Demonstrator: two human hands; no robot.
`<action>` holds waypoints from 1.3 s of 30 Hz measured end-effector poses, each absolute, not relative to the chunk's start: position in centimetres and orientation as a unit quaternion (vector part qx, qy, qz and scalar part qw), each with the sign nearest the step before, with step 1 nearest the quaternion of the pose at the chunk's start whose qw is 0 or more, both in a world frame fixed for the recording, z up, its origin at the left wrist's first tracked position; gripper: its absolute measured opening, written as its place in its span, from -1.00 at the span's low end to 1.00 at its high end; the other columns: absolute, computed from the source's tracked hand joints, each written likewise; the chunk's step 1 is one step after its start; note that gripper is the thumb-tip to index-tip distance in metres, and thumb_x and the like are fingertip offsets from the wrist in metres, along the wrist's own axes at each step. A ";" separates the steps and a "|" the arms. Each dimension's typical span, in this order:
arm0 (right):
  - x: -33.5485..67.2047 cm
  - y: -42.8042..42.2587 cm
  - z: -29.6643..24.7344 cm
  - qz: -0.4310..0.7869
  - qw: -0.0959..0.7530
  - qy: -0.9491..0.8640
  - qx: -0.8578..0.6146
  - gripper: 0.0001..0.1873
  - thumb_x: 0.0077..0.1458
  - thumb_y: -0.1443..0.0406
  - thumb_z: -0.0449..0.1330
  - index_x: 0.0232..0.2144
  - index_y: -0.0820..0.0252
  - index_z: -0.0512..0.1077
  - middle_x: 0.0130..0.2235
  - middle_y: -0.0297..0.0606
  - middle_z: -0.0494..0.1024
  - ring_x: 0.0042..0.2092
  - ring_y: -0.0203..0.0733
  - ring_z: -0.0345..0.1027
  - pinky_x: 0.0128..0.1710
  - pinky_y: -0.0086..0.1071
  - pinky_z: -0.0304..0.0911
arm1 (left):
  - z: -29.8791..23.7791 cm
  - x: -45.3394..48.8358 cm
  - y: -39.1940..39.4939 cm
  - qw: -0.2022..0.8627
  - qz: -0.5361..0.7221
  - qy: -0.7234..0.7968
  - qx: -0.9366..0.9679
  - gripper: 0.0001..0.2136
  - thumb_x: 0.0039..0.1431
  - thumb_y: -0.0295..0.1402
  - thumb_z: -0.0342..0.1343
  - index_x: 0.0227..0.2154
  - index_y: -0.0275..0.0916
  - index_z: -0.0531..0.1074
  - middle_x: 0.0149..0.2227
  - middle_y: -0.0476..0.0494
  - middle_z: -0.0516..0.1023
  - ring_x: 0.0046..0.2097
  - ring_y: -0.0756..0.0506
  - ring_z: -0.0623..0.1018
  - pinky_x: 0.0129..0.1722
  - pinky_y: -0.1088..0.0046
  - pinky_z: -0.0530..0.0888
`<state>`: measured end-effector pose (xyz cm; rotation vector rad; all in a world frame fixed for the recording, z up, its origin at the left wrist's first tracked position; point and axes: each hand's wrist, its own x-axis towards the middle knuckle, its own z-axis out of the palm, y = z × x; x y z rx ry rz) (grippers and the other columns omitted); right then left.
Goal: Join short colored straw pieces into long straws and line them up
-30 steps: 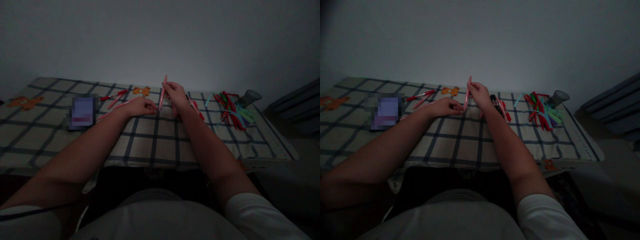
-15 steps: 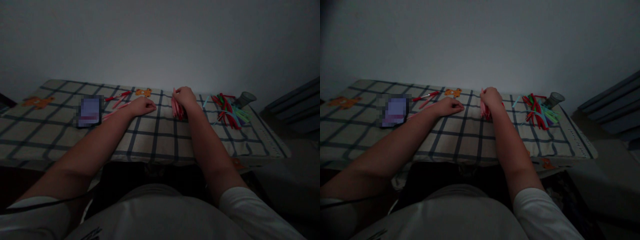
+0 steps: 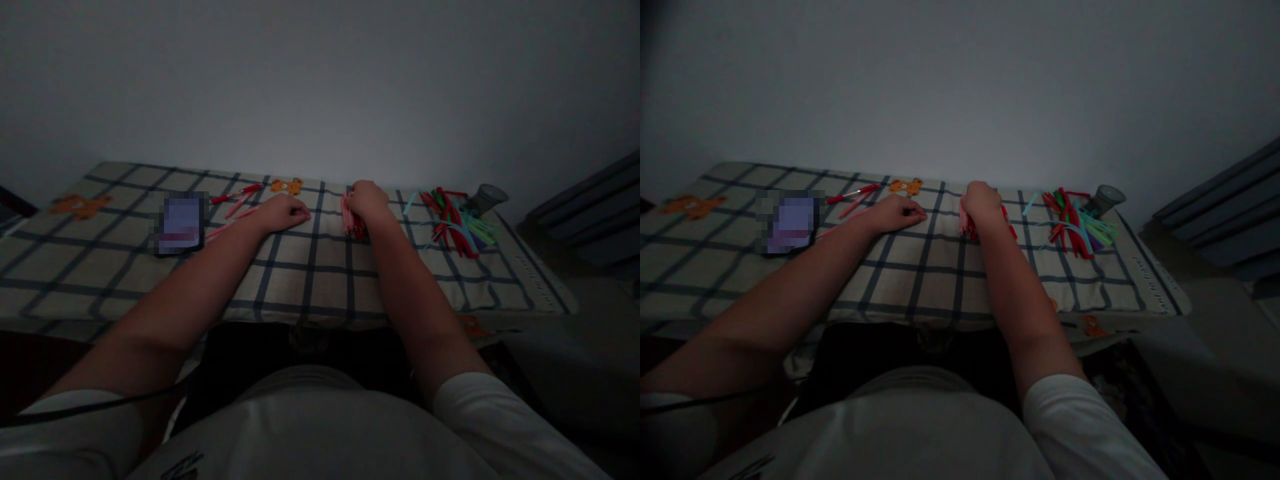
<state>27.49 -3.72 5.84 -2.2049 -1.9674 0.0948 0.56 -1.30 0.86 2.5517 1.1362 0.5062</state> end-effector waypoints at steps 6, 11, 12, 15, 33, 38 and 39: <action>27.5 -3.7 5.6 0.023 0.098 -0.675 -0.731 -0.51 0.54 0.30 0.18 0.34 0.24 0.73 0.35 0.20 0.73 0.33 0.30 0.67 0.30 0.02 0.55 | 0.7 0.5 -1.1 0.150 0.183 0.396 0.887 -0.66 0.35 -0.14 0.22 -0.11 -0.22 0.82 -0.16 -0.22 0.87 -0.11 -0.21 0.77 -0.09 0.35 0.55; 26.8 -4.3 6.3 0.024 0.077 -0.681 -0.728 -0.48 0.49 0.39 0.14 0.29 0.26 0.75 0.32 0.17 0.76 0.31 0.25 0.68 0.26 -0.03 0.57 | 0.7 0.5 -1.0 0.154 0.174 0.393 0.890 -0.65 0.38 -0.15 0.22 -0.08 -0.24 0.83 -0.15 -0.24 0.87 -0.10 -0.21 0.77 -0.06 0.34 0.55; 26.7 -4.5 6.4 0.022 0.072 -0.683 -0.726 -0.47 0.47 0.41 0.13 0.29 0.25 0.76 0.32 0.15 0.76 0.31 0.25 0.68 0.26 -0.04 0.58 | 0.7 0.5 -1.0 0.154 0.170 0.393 0.891 -0.65 0.39 -0.14 0.22 -0.07 -0.24 0.83 -0.14 -0.25 0.87 -0.10 -0.21 0.76 -0.06 0.33 0.54; 26.3 -4.9 6.8 0.019 0.061 -0.685 -0.726 -0.46 0.45 0.45 0.13 0.28 0.26 0.76 0.32 0.16 0.76 0.31 0.26 0.69 0.24 -0.04 0.58 | 1.0 0.7 -1.3 0.141 0.155 0.400 0.892 -0.65 0.41 -0.16 0.22 -0.03 -0.24 0.83 -0.12 -0.25 0.87 -0.08 -0.22 0.76 -0.05 0.33 0.53; 22.7 -5.9 5.1 -0.023 0.159 -0.810 -0.565 -0.54 0.65 0.24 0.07 0.25 0.18 0.73 0.27 0.08 0.70 0.23 0.17 0.56 0.14 -0.16 0.38 | 4.4 -6.7 0.1 0.116 0.209 0.707 0.666 -0.63 0.46 -0.21 0.38 0.15 -0.35 0.76 0.01 -0.31 0.80 -0.04 -0.24 0.64 0.04 0.24 0.51; 22.8 -5.9 5.0 -0.039 0.153 -0.812 -0.562 -0.52 0.66 0.25 0.06 0.27 0.18 0.73 0.26 0.07 0.71 0.22 0.16 0.57 0.12 -0.17 0.37 | 5.1 -5.6 -0.9 0.099 0.210 0.669 0.706 -0.61 0.48 -0.15 0.38 0.12 -0.38 0.76 -0.06 -0.21 0.77 -0.13 -0.15 0.54 -0.04 0.30 0.42; 22.7 -6.0 5.0 -0.041 0.154 -0.812 -0.562 -0.52 0.66 0.25 0.06 0.28 0.18 0.73 0.26 0.07 0.71 0.22 0.16 0.57 0.12 -0.17 0.37 | 5.2 -5.5 -0.9 0.092 0.211 0.664 0.711 -0.63 0.44 -0.18 0.41 0.11 -0.37 0.77 -0.03 -0.22 0.78 -0.12 -0.15 0.55 -0.06 0.30 0.41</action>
